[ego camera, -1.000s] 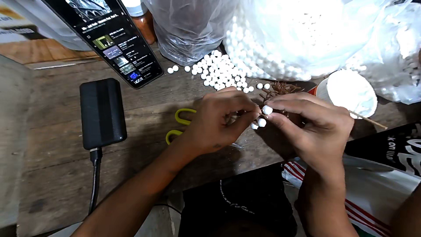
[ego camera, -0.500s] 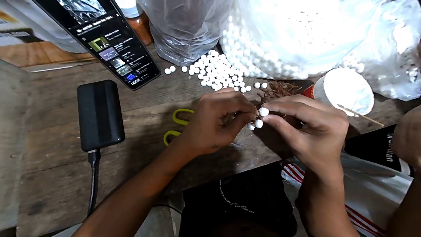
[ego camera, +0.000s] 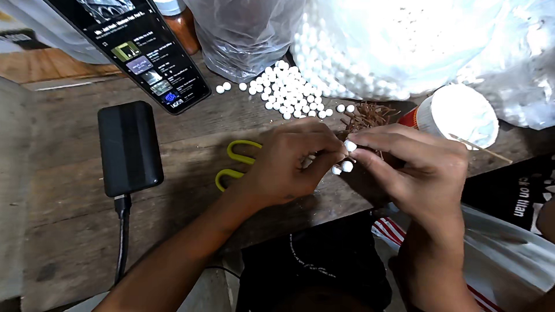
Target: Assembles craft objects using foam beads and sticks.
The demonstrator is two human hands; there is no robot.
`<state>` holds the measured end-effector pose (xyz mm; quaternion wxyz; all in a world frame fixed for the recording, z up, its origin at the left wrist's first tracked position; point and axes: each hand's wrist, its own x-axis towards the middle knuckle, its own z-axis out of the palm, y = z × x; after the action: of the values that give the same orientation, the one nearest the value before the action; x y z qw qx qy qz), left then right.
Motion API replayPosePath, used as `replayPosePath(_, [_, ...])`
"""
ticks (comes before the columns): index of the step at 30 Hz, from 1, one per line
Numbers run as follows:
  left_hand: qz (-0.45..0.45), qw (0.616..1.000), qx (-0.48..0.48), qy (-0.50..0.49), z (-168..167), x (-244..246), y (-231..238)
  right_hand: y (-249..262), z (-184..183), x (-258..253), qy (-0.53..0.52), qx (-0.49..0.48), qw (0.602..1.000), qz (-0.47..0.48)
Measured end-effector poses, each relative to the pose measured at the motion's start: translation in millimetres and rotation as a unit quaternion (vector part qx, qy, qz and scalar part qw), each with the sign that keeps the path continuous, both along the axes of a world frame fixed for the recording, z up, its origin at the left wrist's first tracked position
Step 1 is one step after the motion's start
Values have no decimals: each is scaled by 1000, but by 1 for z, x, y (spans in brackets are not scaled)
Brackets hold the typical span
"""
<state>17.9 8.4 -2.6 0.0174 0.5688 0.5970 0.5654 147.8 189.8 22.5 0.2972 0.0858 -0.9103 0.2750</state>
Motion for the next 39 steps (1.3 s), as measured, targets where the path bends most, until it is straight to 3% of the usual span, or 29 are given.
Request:
replayPosePath(8, [11,1000,4,3,-2,-2,-1,-1,-3,-3,-7,-6,1000,8])
replayPosePath(13, [36,999,37,-10,0,-4,0,7,-1,-3,3,-119,991,-61])
replayPosePath(15, [80,995,64,5,1,-9,-3,15,12,-12,-57,-119,987,-88])
replayPosePath(17, [131,987,83,32,3,-14,-6,21,29,-22,-187,-37,977,-90])
replayPosePath(20, [202,972,82,91,11,-22,-12,24,41,-30,-309,38,950,-15])
replayPosePath(23, [228,963,86,118,14,-24,-15,28,39,-32,-355,-14,930,96])
replayPosePath(27, [206,969,70,120,14,-19,-13,32,30,-29,-340,-111,914,189])
replayPosePath(39, [190,969,78,135,6,-16,-10,14,0,-4,-141,-373,886,235])
